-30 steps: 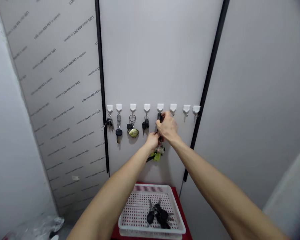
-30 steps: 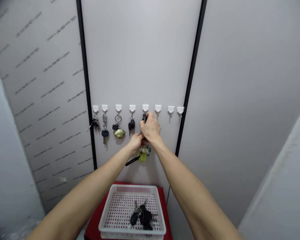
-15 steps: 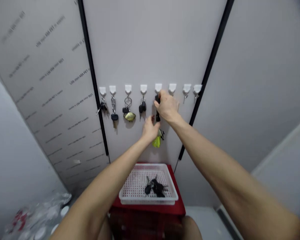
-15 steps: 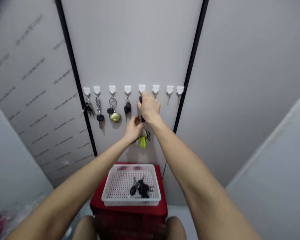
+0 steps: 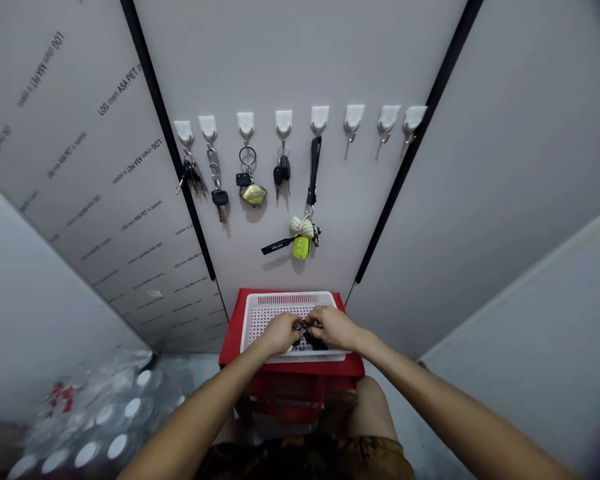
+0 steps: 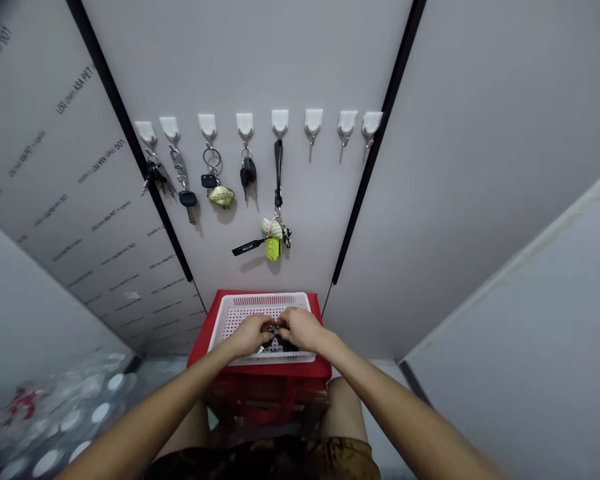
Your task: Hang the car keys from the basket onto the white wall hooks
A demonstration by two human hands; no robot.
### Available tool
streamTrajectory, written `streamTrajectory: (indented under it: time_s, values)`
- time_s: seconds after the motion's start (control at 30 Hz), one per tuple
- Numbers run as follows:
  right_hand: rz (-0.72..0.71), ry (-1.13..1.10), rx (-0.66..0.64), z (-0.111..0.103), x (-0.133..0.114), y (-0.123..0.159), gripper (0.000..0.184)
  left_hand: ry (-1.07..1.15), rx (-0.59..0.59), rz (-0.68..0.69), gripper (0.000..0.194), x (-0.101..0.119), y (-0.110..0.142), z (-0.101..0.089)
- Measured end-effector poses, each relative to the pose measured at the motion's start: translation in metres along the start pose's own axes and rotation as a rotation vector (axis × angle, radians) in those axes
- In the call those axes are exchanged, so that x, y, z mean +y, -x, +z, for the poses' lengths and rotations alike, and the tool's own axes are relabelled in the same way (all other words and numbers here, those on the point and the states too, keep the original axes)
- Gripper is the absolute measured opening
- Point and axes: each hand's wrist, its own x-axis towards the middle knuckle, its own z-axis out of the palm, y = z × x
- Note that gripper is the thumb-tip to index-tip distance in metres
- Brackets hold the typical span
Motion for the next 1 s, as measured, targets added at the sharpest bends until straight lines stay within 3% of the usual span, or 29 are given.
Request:
streamTrajectory:
  time_s: [0.17,0.27,0.47,0.57,0.7,0.9,1.0]
  values:
    - [0.082,0.012,-0.013,0.016,0.0,-0.003,0.021,0.004,-0.026,-0.069,0.021,-0.001,-0.003,0.005]
    - [0.058,0.018,-0.01,0.018,0.0,-0.005,0.023,0.063,-0.014,-0.128,0.022,-0.007,-0.003,0.007]
    - [0.052,0.002,-0.003,0.02,-0.005,-0.004,0.03,0.243,0.122,-0.174,0.02,-0.013,-0.002,0.004]
    - [0.036,-0.053,0.049,0.018,-0.007,-0.004,0.026,0.415,0.183,-0.175,0.018,-0.011,-0.003,-0.008]
    - [0.044,-0.272,0.223,0.006,-0.01,-0.007,0.027,0.608,0.179,-0.09,0.016,-0.005,-0.005,-0.029]
    - [0.033,-0.608,0.351,-0.02,-0.015,-0.012,0.018,0.548,0.16,0.13,0.012,0.014,-0.009,-0.062]
    - [0.072,-0.778,0.41,-0.042,-0.016,-0.015,0.017,0.532,0.228,0.173,0.012,0.034,-0.015,-0.083]
